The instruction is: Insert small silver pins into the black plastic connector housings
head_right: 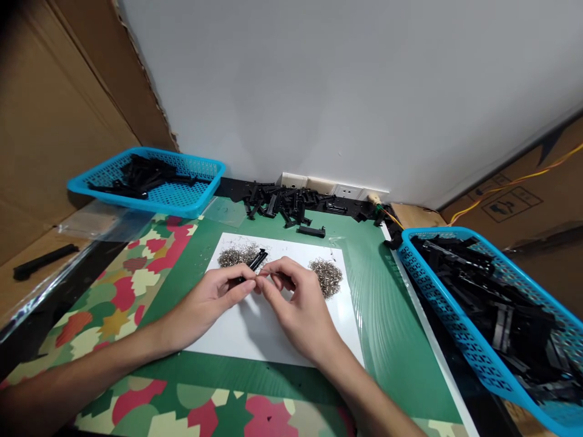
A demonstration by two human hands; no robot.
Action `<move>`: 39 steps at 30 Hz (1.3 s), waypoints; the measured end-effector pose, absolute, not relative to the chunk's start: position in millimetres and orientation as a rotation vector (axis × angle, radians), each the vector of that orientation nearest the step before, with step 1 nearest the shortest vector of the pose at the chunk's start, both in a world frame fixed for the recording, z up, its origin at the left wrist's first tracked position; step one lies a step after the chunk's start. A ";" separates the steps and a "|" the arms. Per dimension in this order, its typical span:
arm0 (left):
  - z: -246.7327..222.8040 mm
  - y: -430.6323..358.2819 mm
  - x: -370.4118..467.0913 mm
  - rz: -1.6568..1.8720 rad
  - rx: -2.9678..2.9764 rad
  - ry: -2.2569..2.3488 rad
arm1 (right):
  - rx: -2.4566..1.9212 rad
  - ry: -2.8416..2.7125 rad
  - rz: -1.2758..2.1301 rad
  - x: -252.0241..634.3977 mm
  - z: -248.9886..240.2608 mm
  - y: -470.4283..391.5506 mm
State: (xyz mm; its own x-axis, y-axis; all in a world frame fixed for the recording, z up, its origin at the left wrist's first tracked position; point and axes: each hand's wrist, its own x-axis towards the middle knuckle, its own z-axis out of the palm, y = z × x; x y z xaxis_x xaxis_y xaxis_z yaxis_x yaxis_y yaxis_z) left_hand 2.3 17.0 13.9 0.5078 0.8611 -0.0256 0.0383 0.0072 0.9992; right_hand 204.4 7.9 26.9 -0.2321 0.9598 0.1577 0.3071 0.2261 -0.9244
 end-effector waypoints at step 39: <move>27.8 1.7 -5.4 0.733 1.841 0.972 | -0.828 -1.975 0.259 208.4 32.5 -2.7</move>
